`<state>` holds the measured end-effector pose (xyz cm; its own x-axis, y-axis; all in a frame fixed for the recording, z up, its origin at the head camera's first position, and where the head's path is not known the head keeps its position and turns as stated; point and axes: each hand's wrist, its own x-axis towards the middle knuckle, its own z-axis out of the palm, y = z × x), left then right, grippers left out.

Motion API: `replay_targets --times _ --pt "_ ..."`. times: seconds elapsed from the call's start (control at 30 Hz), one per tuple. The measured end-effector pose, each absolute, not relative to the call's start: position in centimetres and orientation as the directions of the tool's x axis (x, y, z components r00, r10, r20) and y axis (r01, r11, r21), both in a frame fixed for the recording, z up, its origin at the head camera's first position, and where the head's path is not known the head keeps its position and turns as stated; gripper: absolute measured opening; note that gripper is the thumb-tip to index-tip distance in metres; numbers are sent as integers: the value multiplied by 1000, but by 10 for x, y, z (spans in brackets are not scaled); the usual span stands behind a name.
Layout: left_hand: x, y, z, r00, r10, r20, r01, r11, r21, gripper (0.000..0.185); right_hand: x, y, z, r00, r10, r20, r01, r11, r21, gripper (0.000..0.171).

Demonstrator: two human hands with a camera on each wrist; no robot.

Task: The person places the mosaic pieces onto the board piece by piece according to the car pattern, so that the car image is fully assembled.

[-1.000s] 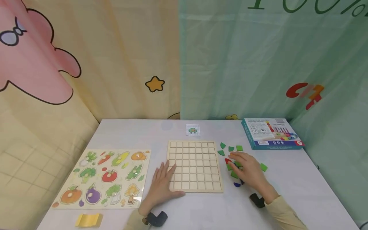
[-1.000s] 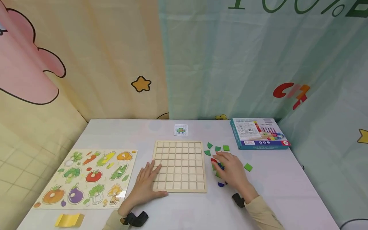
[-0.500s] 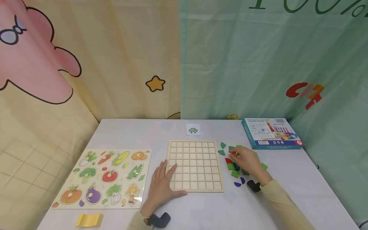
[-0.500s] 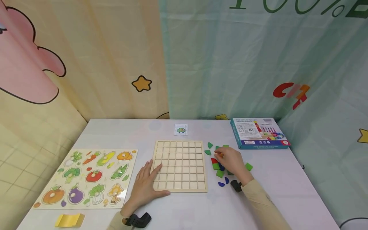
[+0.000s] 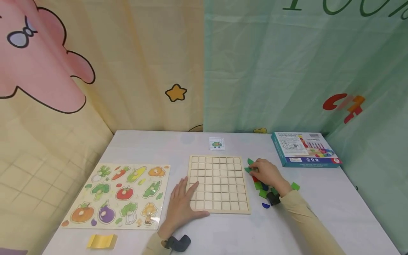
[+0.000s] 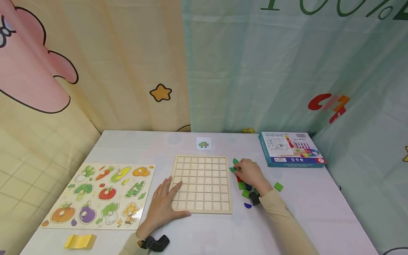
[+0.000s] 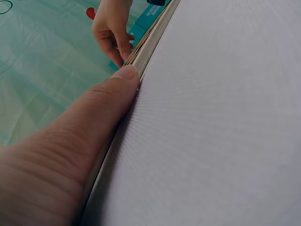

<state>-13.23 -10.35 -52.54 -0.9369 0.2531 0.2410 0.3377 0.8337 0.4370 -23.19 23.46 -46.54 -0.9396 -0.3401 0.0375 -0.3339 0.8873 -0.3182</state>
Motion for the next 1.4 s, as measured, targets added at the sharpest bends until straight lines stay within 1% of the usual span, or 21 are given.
replay_targets --times 0.1,0.2,0.37,0.47,0.63,0.83,1.0,1.13,1.3,1.4 --pt "-132 -104 -526 -938 254 238 336 837 432 112 -235 232 -465 -947 -319 15 -306 892 -332 24" --pt "-132 -104 -527 -938 252 239 335 837 433 112 -237 230 -465 -954 -299 2 -278 886 -371 21" --pt "-133 -103 -526 -938 245 244 332 834 442 112 -239 231 -469 -963 -269 -4 -234 846 -479 17" --pt "-134 -104 -526 -940 241 240 327 836 440 112 -238 231 -473 -971 -238 6 -202 810 -550 17" --pt "-133 -104 -524 -944 235 230 316 840 441 111 -233 230 -475 -977 -214 21 -180 765 -618 16" --pt "-133 -104 -524 -946 236 221 313 843 438 111 -222 227 -472 -973 -220 63 -210 746 -632 16" --pt "-133 -105 -525 -946 232 226 311 847 431 111 -213 218 -472 -954 -249 167 -297 716 -632 24" --pt "-133 -103 -525 -947 235 220 310 846 433 111 -209 208 -472 -932 -284 226 -361 660 -659 23" --pt "-133 -101 -523 -948 238 212 310 842 441 111 -208 193 -472 -925 -292 243 -376 614 -693 19" --pt "-132 -102 -522 -948 235 213 308 846 436 110 -209 182 -472 -932 -291 218 -356 603 -714 16"
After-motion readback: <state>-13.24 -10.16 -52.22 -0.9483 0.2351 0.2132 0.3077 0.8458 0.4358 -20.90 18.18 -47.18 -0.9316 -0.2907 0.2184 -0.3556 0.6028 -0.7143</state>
